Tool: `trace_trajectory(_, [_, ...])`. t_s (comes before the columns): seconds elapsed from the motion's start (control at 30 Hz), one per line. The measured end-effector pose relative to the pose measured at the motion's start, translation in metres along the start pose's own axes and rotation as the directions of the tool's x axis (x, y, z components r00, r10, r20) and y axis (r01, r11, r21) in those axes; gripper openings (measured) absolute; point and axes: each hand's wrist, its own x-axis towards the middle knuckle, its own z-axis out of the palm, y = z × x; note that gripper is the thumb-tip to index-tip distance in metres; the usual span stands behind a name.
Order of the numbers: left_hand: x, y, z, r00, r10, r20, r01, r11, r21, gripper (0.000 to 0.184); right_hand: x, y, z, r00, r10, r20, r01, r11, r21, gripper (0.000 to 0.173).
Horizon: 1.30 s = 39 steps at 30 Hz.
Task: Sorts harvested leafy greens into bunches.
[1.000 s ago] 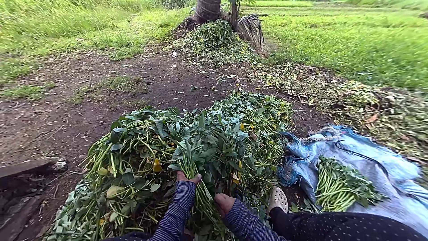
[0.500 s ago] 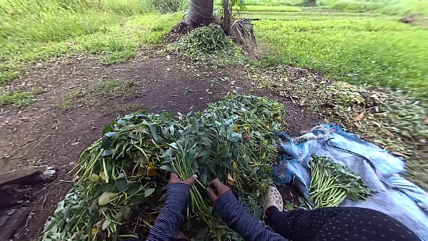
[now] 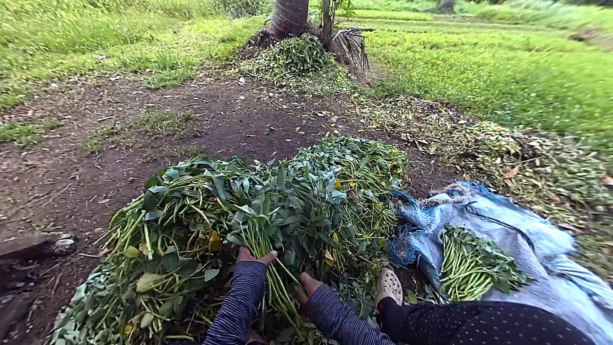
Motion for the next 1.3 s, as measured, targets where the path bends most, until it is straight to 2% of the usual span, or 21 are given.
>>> trace_trajectory(0.1, [0.009,-0.005,-0.006,0.993,-0.012,-0.115,0.005,0.998,-0.056,0.086,-0.006,0.016,0.012,0.995,0.101,-0.008,-0.102,0.989,-0.111,0.041])
trace_trajectory(0.2, [0.019,0.0,-0.023,0.982,-0.013,-0.191,0.004,0.999,-0.049,0.085,0.0,0.057,0.018,0.979,0.205,-0.006,-0.205,0.974,-0.092,0.046])
trace_trajectory(0.27, [0.017,0.002,-0.026,0.981,-0.015,-0.195,0.005,0.999,-0.05,0.088,0.009,0.071,0.011,0.974,0.225,-0.009,-0.225,0.974,0.009,0.05])
trace_trajectory(0.33, [0.016,0.002,-0.026,0.983,0.002,-0.185,-0.015,0.998,-0.067,0.09,0.01,0.061,-0.006,0.987,0.162,-0.02,-0.157,0.977,0.144,0.052])
trace_trajectory(0.43, [0.016,0.0,-0.022,0.986,0.012,-0.167,-0.031,0.993,-0.112,0.088,-0.009,0.02,-0.027,0.995,-0.046,-0.089,0.067,0.967,0.246,0.042])
trace_trajectory(0.5, [0.015,-0.001,-0.017,0.987,0.011,-0.161,-0.032,0.991,-0.128,0.087,-0.012,0.006,-0.022,0.984,-0.139,-0.116,0.161,0.964,0.213,0.041])
trace_trajectory(0.57, [0.014,-0.002,-0.018,0.981,0.01,-0.191,-0.036,0.991,-0.13,0.088,-0.002,0.009,-0.014,0.984,-0.166,-0.064,0.17,0.983,0.074,0.038])
trace_trajectory(0.63, [0.017,0.001,-0.029,0.965,0.01,-0.262,-0.043,0.992,-0.121,0.087,0.006,0.018,-0.015,0.994,-0.112,-0.016,0.11,0.991,-0.08,0.038])
trace_trajectory(0.7, [0.019,0.004,-0.042,0.956,0.011,-0.293,-0.046,0.992,-0.114,0.088,0.012,0.033,-0.029,0.999,0.009,-0.038,-0.013,0.994,-0.105,0.041])
trace_trajectory(0.73, [0.019,0.005,-0.045,0.958,0.011,-0.286,-0.039,0.995,-0.093,0.088,0.017,0.039,-0.039,0.994,0.051,-0.094,-0.059,0.995,-0.084,0.043])
trace_trajectory(0.83, [0.015,0.005,-0.034,0.973,-0.004,-0.233,-0.019,0.995,-0.095,0.087,0.035,0.053,-0.058,0.921,0.15,-0.359,-0.162,0.987,-0.005,0.051])
trace_trajectory(0.93, [0.011,0.007,-0.021,0.977,-0.034,-0.212,-0.004,0.984,-0.176,0.084,0.056,0.043,-0.071,0.851,0.355,-0.387,-0.37,0.928,0.037,0.079])
trace_trajectory(1.0, [0.011,0.007,-0.019,0.976,-0.046,-0.212,-0.001,0.976,-0.216,0.082,0.069,0.044,-0.071,0.822,0.418,-0.387,-0.439,0.898,0.037,0.084])
trace_trajectory(1.07, [0.012,0.005,-0.02,0.975,-0.049,-0.216,-0.008,0.967,-0.256,0.081,0.071,0.051,-0.071,0.847,0.354,-0.395,-0.36,0.931,0.062,0.077])
trace_trajectory(1.13, [0.013,0.005,-0.023,0.974,-0.053,-0.219,-0.018,0.951,-0.309,0.08,0.057,0.05,-0.076,0.861,0.152,-0.485,-0.111,0.987,0.114,0.063])
trace_trajectory(1.2, [0.019,0.001,-0.022,0.973,-0.055,-0.224,-0.029,0.935,-0.354,0.079,0.039,0.035,-0.084,0.772,-0.089,-0.63,0.209,0.971,0.12,0.055])
trace_trajectory(1.23, [0.021,0.0,-0.021,0.973,-0.064,-0.22,-0.02,0.933,-0.359,0.079,0.03,0.025,-0.089,0.731,-0.177,-0.659,0.321,0.942,0.102,0.054])
trace_trajectory(1.27, [0.021,0.001,-0.021,0.975,-0.076,-0.207,-0.003,0.934,-0.359,0.079,0.022,0.015,-0.095,0.713,-0.235,-0.66,0.384,0.919,0.088,0.054])
trace_trajectory(1.3, [0.02,0.002,-0.02,0.977,-0.082,-0.199,0.002,0.929,-0.37,0.078,0.016,0.005,-0.103,0.75,-0.25,-0.613,0.383,0.919,0.094,0.053])
